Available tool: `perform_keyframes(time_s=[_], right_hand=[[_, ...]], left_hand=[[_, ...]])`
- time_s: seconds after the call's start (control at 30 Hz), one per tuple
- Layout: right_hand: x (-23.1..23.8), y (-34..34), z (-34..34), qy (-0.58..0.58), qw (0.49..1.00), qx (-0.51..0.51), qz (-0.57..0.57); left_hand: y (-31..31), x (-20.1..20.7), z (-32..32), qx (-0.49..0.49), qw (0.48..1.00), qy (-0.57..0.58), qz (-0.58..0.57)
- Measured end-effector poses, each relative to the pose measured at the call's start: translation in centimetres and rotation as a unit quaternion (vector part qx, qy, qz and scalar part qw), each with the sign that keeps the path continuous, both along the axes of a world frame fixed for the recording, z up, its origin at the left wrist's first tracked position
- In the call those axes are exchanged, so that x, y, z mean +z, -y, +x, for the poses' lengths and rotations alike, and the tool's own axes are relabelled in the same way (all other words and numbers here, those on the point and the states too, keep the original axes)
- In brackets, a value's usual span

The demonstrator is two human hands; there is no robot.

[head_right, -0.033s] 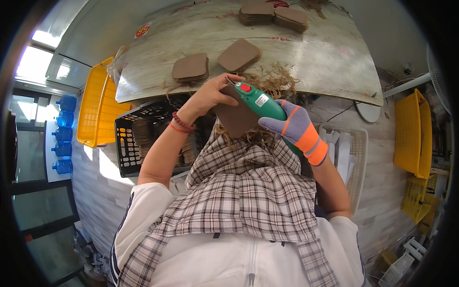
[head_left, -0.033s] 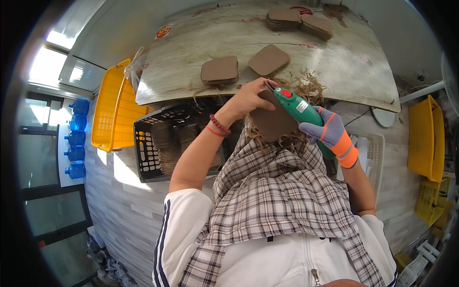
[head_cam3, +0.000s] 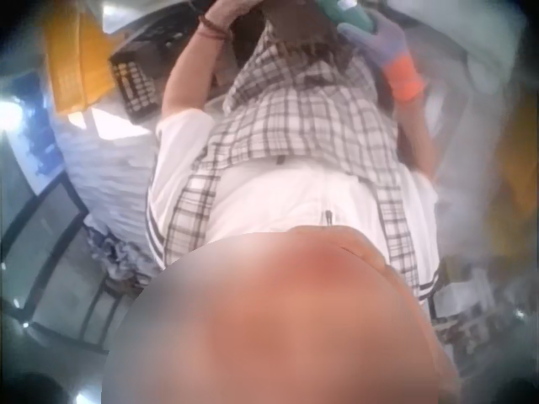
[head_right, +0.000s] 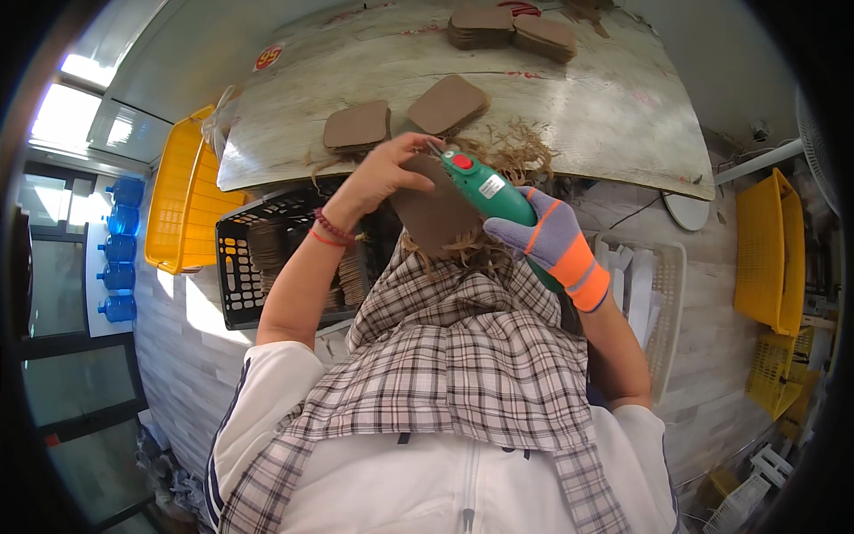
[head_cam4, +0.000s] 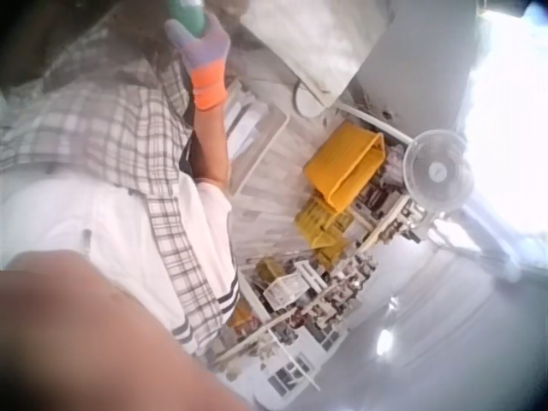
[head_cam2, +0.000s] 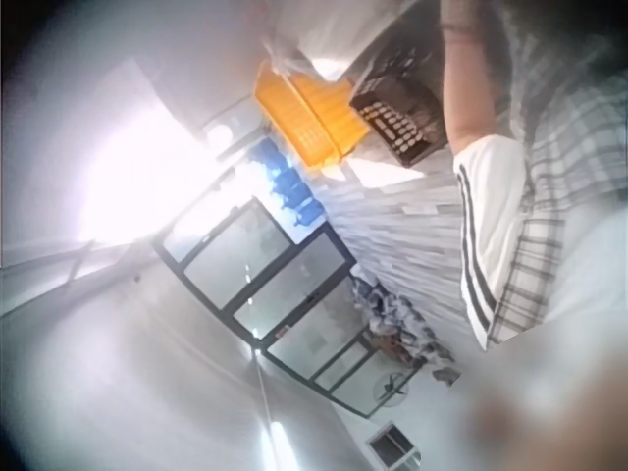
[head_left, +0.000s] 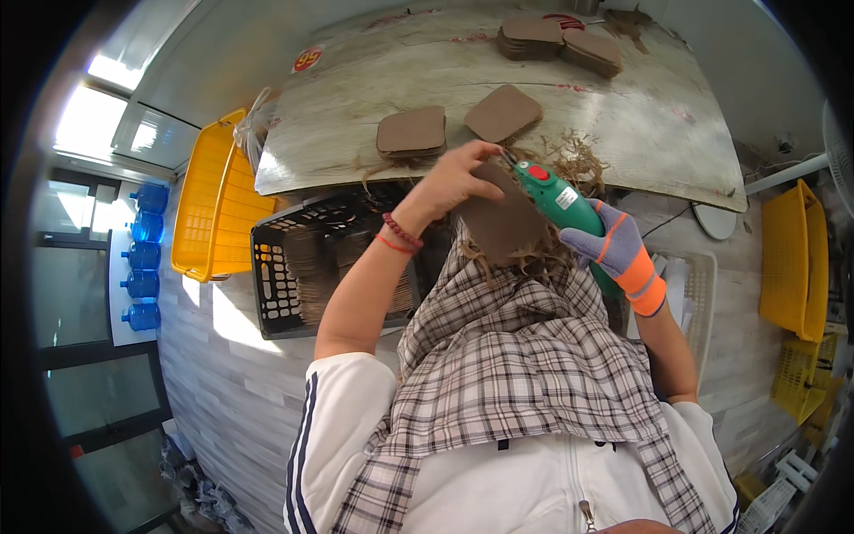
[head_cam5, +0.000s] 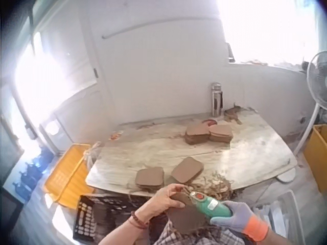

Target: The person uses a rotary tool to trim the edges of small rectangular craft material pieces. They handle the pieces one at a time, rotating them to smooth all sides, and place finished pieces into a black crate below the workbench.

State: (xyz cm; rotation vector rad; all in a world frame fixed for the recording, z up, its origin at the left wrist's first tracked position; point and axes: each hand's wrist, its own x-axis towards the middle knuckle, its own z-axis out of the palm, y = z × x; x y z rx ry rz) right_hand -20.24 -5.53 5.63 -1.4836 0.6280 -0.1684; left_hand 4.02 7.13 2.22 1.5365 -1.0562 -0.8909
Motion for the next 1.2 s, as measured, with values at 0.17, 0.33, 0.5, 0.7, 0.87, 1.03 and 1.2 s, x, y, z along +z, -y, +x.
perform_keyframes(time_s=[0.17,0.33,0.5,0.7,0.87,1.03,1.2], right_hand=[[-0.3,1.4,-1.7,-0.046,0.997,-0.015,-0.056],[-1.0,1.4,-3.1,-0.046,0.997,-0.05,-0.043],[-2.9,1.6,-4.5,-0.053,0.994,-0.085,-0.053],[-3.2,1.4,-5.8,-0.041,0.992,-0.107,-0.056],[-3.6,1.7,-6.3,-0.036,0.989,-0.12,-0.081],[-3.4,1.8,-6.0,-0.035,0.988,-0.121,-0.084],[-1.7,1.1,-4.9,-0.01,0.983,-0.167,-0.075]], left_hand=[[-2.8,1.1,10.0,0.254,0.963,-0.093,-0.002],[-0.9,-2.3,12.7,0.337,0.799,0.479,0.142],[5.8,-3.2,6.5,0.183,0.734,0.651,0.064],[8.6,-3.9,3.0,0.195,0.785,0.556,0.19],[8.5,-2.4,1.2,0.288,0.892,0.343,0.065],[7.9,-1.9,-0.6,0.284,0.914,-0.266,-0.114],[8.3,0.5,-5.6,0.249,0.733,-0.575,-0.264]])
